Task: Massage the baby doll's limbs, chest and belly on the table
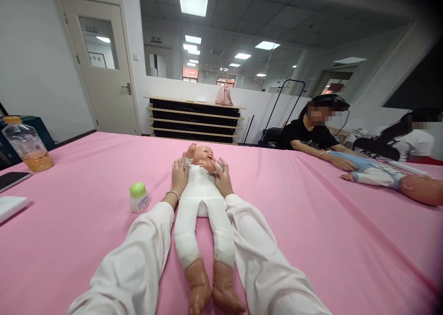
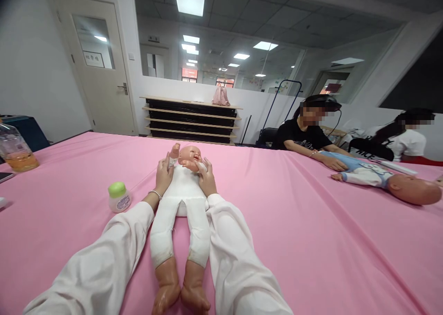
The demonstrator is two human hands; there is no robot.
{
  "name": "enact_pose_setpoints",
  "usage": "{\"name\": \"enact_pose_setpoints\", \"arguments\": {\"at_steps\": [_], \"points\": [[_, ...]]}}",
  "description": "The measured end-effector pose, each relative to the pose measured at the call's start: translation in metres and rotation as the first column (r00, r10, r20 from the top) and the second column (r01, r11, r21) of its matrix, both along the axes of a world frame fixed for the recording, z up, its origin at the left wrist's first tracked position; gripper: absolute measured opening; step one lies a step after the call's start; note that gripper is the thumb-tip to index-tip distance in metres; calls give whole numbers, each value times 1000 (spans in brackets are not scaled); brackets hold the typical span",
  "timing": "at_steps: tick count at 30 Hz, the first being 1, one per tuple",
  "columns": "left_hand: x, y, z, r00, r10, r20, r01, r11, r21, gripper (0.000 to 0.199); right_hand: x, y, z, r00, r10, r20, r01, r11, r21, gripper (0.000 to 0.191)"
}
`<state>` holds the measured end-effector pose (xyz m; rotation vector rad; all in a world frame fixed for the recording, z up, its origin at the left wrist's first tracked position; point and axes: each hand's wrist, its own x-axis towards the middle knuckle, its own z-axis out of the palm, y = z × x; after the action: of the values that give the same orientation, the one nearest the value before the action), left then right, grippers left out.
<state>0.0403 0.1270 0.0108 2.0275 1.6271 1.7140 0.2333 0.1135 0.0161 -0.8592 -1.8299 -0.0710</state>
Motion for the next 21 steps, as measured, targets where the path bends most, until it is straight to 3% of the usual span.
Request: {"name": "enact_pose_setpoints", "arguments": {"at_steps": [4,7,12,15,18,21], "points": [[3,-3,3,965,-10,-264,5,1000,-20,52,0,2,2,989,63,130,-62,998,-10,52],[5,-7,6,941,3,-339,-17,999,-39,51,0,4,2,989,61,138,-61,998,-3,47],[4,-7,5,948,-5,-319,-13,998,-56,52,-2,3,2,994,68,89,-65,997,-37,41],[2,-3,1,991,-43,-125,38,998,-47,56,-2,5,-4,990,-12,-139,0,996,-86,43],[-3,2,-4,982,-44,185,56,997,-59,63,7,15,-17,844,-215,-491,136,972,-191,46],[-7,8,-11,902,95,421,-39,989,-141,66,25,31,-32,568,-441,-695,240,896,-373,50]]}}
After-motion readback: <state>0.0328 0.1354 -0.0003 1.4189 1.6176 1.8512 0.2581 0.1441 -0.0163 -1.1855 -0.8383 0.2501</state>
